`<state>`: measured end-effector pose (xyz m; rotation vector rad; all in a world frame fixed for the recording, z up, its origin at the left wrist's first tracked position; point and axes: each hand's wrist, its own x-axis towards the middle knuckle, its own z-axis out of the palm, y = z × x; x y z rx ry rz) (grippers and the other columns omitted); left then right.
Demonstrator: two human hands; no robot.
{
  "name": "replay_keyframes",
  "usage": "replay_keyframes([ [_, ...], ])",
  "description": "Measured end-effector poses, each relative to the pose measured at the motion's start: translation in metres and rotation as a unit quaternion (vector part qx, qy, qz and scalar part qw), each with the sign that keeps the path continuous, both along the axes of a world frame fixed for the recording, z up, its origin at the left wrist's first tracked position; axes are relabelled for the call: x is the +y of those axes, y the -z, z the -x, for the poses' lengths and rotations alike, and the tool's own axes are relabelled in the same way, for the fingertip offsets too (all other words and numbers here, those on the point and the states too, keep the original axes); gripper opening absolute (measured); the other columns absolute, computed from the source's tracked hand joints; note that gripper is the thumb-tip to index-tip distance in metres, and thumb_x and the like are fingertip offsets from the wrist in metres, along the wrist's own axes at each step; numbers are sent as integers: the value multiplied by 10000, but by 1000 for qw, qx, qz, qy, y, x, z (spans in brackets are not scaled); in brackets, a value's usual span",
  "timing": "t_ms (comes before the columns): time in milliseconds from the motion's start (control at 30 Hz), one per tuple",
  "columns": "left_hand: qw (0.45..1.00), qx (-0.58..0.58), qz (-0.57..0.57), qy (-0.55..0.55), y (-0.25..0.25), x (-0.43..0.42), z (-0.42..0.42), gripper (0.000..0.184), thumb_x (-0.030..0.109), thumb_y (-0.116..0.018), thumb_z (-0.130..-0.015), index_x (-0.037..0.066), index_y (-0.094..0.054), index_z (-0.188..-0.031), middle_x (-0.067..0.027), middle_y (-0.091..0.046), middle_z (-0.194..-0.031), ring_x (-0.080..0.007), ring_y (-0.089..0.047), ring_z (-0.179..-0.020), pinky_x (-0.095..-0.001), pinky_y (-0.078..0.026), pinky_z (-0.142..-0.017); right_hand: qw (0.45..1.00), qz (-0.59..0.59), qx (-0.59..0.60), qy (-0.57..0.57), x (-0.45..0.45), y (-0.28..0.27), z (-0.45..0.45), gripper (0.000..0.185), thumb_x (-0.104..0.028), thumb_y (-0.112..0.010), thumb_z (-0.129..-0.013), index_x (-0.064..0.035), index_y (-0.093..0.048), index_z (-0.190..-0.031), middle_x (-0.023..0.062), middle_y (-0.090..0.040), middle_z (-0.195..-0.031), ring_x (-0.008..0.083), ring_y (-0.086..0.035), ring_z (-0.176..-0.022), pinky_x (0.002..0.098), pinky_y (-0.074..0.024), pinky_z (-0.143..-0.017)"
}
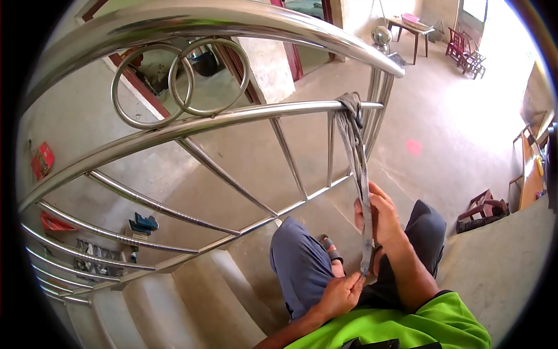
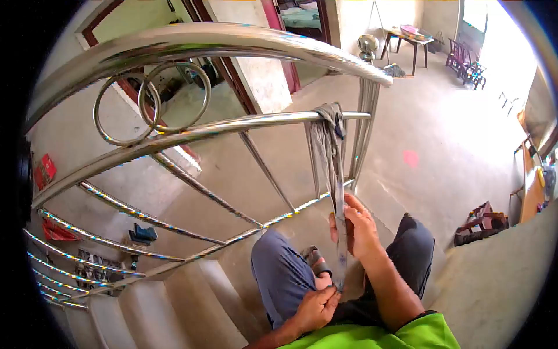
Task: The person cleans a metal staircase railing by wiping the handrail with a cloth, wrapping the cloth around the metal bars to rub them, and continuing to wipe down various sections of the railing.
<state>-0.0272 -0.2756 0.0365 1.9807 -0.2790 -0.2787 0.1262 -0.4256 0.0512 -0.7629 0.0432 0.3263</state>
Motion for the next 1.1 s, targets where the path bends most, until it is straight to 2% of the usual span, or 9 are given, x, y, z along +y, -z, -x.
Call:
replay_keyframes([
  [100, 1000, 6, 3, 16, 13, 8, -5, 167, 93, -563, -922, 22, -603, -1068, -159, -599, -700, -330, -592, -599, -369, -490, -583, 999, 15, -20, -28, -8, -15, 7, 331, -138, -433, -948, -26, -535, -1242, 91, -587, -770, 148, -478, -519, 268, -395, -490],
  [267, 997, -69, 35, 10, 8, 35, -56, 482, 19, -585, -881, 9, -458, -1346, -139, -605, -1111, -189, -609, -955, -314, -506, -851, 962, 232, -140, -32, -19, -45, 29, 295, -114, -440, -901, -7, -648, -1081, 31, -563, -658, 91, -457, -508, 243, -375, -471],
  [367, 998, -42, 51, -22, -11, 42, -94, 672, 67, -665, -805, 55, -387, -1416, -208, -465, -1358, -370, -510, -1186, -391, -479, -891, 906, 381, -172, -72, -17, -57, 47, 282, -28, -430, -824, 7, -697, -909, 23, -611, -669, 61, -521, -534, 238, -420, -471],
  [433, 953, -273, -71, -112, -33, 37, -113, 717, 34, -656, -778, 56, -367, -1433, -237, -347, -1455, -411, -435, -1269, -404, -443, -969, 889, 390, -206, -120, -15, -65, 60, 265, -21, -439, -820, 12, -687, -909, 18, -608, -659, 66, -508, -509, 245, -423, -463],
  [600, 971, -230, 60, -10, 13, 22, -139, 741, -56, -619, -763, 32, -335, -1441, -216, -318, -1480, -392, -403, -1304, -374, -352, -1073, 812, 386, -390, -201, -19, -73, 64, 112, 12, -481, -771, 8, -581, -722, 105, -543, -569, 181, -460, -397, 331, -356, -415],
  [700, 931, 32, 362, 34, 8, 7, -116, 510, -18, -622, -870, 5, -468, -1356, -81, -496, -1355, -158, -491, -1214, -299, -379, -1034, 798, 398, -402, -210, -22, -93, 63, 50, -5, -517, -746, -3, -557, -717, 148, -509, -575, 275, -500, -470, 366, -392, -477],
  [800, 963, -57, 258, 45, 26, 11, -109, 460, -43, -616, -868, 19, -518, -1314, -42, -547, -1276, -140, -521, -1154, -294, -395, -1008, 781, 453, -363, -231, -30, -86, 61, 66, -24, -543, -749, 5, -590, -785, 178, -569, -687, 321, -558, -566, 379, -456, -541],
  [933, 900, 230, 363, 72, -5, 24, -85, 425, 180, -571, -967, 48, -474, -1360, -20, -541, -1269, -115, -507, -1136, -291, -404, -988, 777, 489, -378, -119, -23, -92, 43, 149, -15, -559, -734, 26, -617, -866, 184, -608, -879, 350, -605, -751, 381, -496, -652],
  [1100, 891, 139, 429, 44, -30, 25, -69, 420, 184, -606, -952, 20, -476, -1316, -29, -567, -1239, -128, -537, -1097, -297, -451, -925, 734, 541, -407, -50, 4, -96, 30, 236, -111, -693, -744, -24, -631, -955, 173, -607, -996, 349, -612, -880, 391, -497, -788],
])
